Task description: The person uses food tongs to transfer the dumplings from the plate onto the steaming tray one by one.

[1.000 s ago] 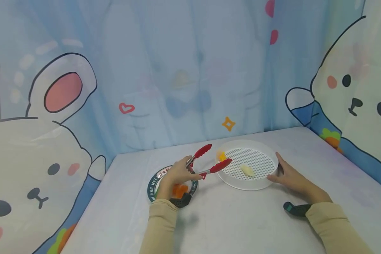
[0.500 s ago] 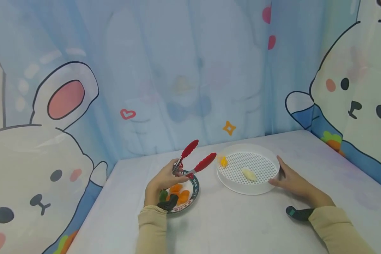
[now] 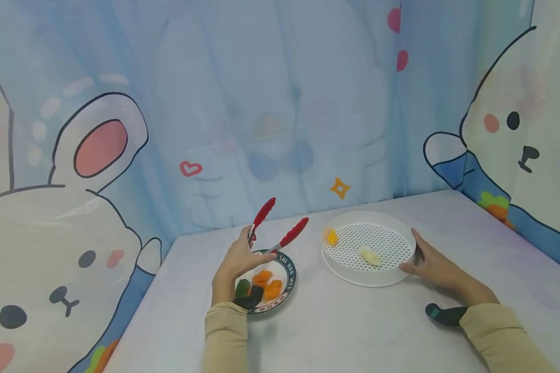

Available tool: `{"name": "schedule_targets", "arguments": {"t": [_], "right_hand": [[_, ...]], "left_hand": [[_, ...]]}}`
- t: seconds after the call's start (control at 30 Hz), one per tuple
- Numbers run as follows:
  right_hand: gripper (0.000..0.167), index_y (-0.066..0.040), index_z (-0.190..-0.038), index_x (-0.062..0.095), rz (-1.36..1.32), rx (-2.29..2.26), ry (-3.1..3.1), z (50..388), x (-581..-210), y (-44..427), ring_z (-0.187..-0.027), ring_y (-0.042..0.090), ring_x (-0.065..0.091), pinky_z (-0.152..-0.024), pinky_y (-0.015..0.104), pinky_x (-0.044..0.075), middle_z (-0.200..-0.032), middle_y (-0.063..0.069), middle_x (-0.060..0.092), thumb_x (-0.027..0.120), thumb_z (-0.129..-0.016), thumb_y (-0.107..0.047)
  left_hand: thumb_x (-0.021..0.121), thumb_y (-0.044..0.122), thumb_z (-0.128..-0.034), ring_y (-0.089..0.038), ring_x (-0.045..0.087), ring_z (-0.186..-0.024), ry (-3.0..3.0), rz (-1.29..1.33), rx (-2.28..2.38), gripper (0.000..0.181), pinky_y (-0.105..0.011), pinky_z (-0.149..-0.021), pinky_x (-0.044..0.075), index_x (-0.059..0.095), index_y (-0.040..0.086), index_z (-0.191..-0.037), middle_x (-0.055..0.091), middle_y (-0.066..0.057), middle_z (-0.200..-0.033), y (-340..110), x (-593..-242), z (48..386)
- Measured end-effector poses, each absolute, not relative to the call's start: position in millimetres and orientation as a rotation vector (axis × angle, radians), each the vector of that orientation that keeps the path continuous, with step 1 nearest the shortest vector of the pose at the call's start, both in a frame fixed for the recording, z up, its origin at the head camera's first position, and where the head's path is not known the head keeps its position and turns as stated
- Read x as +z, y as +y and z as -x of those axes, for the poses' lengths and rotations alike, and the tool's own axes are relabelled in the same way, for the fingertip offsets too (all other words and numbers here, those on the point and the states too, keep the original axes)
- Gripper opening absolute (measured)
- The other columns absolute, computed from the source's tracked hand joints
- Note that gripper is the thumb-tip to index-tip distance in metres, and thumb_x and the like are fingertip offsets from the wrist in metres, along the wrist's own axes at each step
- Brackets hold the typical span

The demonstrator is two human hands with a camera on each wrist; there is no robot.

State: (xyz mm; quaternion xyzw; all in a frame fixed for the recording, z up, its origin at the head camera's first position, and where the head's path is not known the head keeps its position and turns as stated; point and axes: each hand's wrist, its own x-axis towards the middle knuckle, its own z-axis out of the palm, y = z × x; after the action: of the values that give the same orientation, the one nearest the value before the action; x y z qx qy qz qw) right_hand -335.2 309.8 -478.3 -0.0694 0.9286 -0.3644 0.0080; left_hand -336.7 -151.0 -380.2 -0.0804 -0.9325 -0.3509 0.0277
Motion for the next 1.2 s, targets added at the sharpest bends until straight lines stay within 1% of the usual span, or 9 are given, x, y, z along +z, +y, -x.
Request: {"name": "schedule_targets", "arguments": {"t": [0.13, 0.23, 0.37, 0.47, 0.67, 0.73, 0.83, 0.97, 1.2], "right_hand": [[0.124, -0.004, -0.147, -0.021, 0.226, -1.141, 2.903, 335, -478, 309, -0.138, 0.054, -0.003, -0.105, 0.069, 0.011, -0.151, 0.034, -0.009, 0.068, -0.079, -0.057], [0.123, -0.005, -0.147, -0.022, 0.221, -1.14, 2.899, 334, -479, 311, -0.138, 0.054, -0.004, -0.105, 0.069, 0.01, -0.151, 0.033, -0.01, 0.067, -0.079, -0.057], [0.123, -0.006, -0.147, -0.022, 0.214, -1.144, 2.88, 329, -479, 316, -0.138, 0.053, -0.006, -0.105, 0.069, 0.009, -0.152, 0.032, -0.012, 0.068, -0.079, -0.056], [0.124, -0.005, -0.147, -0.022, 0.229, -1.154, 2.874, 328, -481, 317, -0.139, 0.053, -0.005, -0.105, 0.069, 0.009, -0.152, 0.032, -0.011, 0.068, -0.079, -0.055], [0.124, -0.004, -0.147, -0.022, 0.245, -1.15, 2.88, 333, -477, 315, -0.139, 0.052, -0.005, -0.107, 0.067, 0.009, -0.152, 0.032, -0.012, 0.067, -0.079, -0.056], [0.124, -0.005, -0.147, -0.022, 0.245, -1.137, 2.886, 339, -475, 313, -0.14, 0.051, -0.004, -0.108, 0.066, 0.009, -0.153, 0.031, -0.012, 0.067, -0.079, -0.058], [0.124, -0.006, -0.147, -0.023, 0.248, -1.11, 2.897, 346, -471, 310, -0.14, 0.05, -0.005, -0.109, 0.066, 0.008, -0.153, 0.029, -0.013, 0.066, -0.079, -0.059], [0.125, -0.006, -0.146, -0.024, 0.24, -1.084, 2.897, 351, -467, 308, -0.14, 0.049, -0.007, -0.109, 0.065, 0.007, -0.153, 0.028, -0.016, 0.066, -0.078, -0.061], [0.122, -0.006, -0.146, -0.025, 0.224, -1.062, 2.873, 340, -474, 314, -0.139, 0.051, -0.008, -0.108, 0.067, 0.006, -0.152, 0.029, -0.017, 0.065, -0.081, -0.058]], "left_hand": [[0.082, 0.054, -0.0637, -0.029, 0.052, -0.124, -2.813, 0.213, -1.154, 0.108, -0.051, -0.101, 0.043, 0.021, 0.022, -0.147, 0.052, -0.014, -0.137, -152, -376, 335], [0.082, 0.053, -0.0641, -0.029, 0.052, -0.124, -2.794, 0.216, -1.203, 0.104, -0.05, -0.101, 0.043, 0.022, 0.023, -0.144, 0.053, -0.013, -0.136, -153, -377, 332], [0.08, 0.051, -0.0682, -0.026, 0.057, -0.1, -2.785, 0.249, -1.199, 0.092, -0.039, -0.081, 0.05, 0.03, 0.02, -0.139, 0.057, -0.009, -0.116, -155, -382, 330], [0.079, 0.045, -0.0724, -0.023, 0.049, -0.084, -2.769, 0.296, -1.132, 0.077, -0.03, -0.066, 0.044, 0.041, 0.016, -0.132, 0.051, -0.01, -0.108, -159, -383, 330], [0.079, 0.039, -0.0746, -0.021, 0.049, -0.082, -2.782, 0.265, -0.989, 0.052, -0.026, -0.061, 0.047, 0.057, 0.012, -0.113, 0.051, -0.01, -0.107, -178, -374, 331], [0.079, 0.041, -0.0734, -0.022, 0.05, -0.084, -2.823, 0.217, -0.944, 0.057, -0.029, -0.064, 0.05, 0.058, 0.012, -0.117, 0.054, -0.011, -0.104, -186, -370, 329], [0.077, 0.046, -0.0728, -0.026, 0.053, -0.101, -2.927, 0.134, -0.885, 0.074, -0.041, -0.081, 0.054, 0.052, 0.01, -0.132, 0.056, -0.013, -0.118, -199, -361, 320], [0.073, 0.052, -0.0744, -0.03, 0.047, -0.121, -3.07, 0.096, -0.844, 0.086, -0.051, -0.098, 0.045, 0.042, 0.01, -0.143, 0.05, -0.013, -0.138, -212, -353, 310], [0.073, 0.057, -0.0731, -0.028, 0.047, -0.124, -3.229, 0.149, -0.8, 0.083, -0.051, -0.101, 0.043, 0.047, 0.017, -0.141, 0.052, -0.01, -0.139, -214, -364, 308]]}}
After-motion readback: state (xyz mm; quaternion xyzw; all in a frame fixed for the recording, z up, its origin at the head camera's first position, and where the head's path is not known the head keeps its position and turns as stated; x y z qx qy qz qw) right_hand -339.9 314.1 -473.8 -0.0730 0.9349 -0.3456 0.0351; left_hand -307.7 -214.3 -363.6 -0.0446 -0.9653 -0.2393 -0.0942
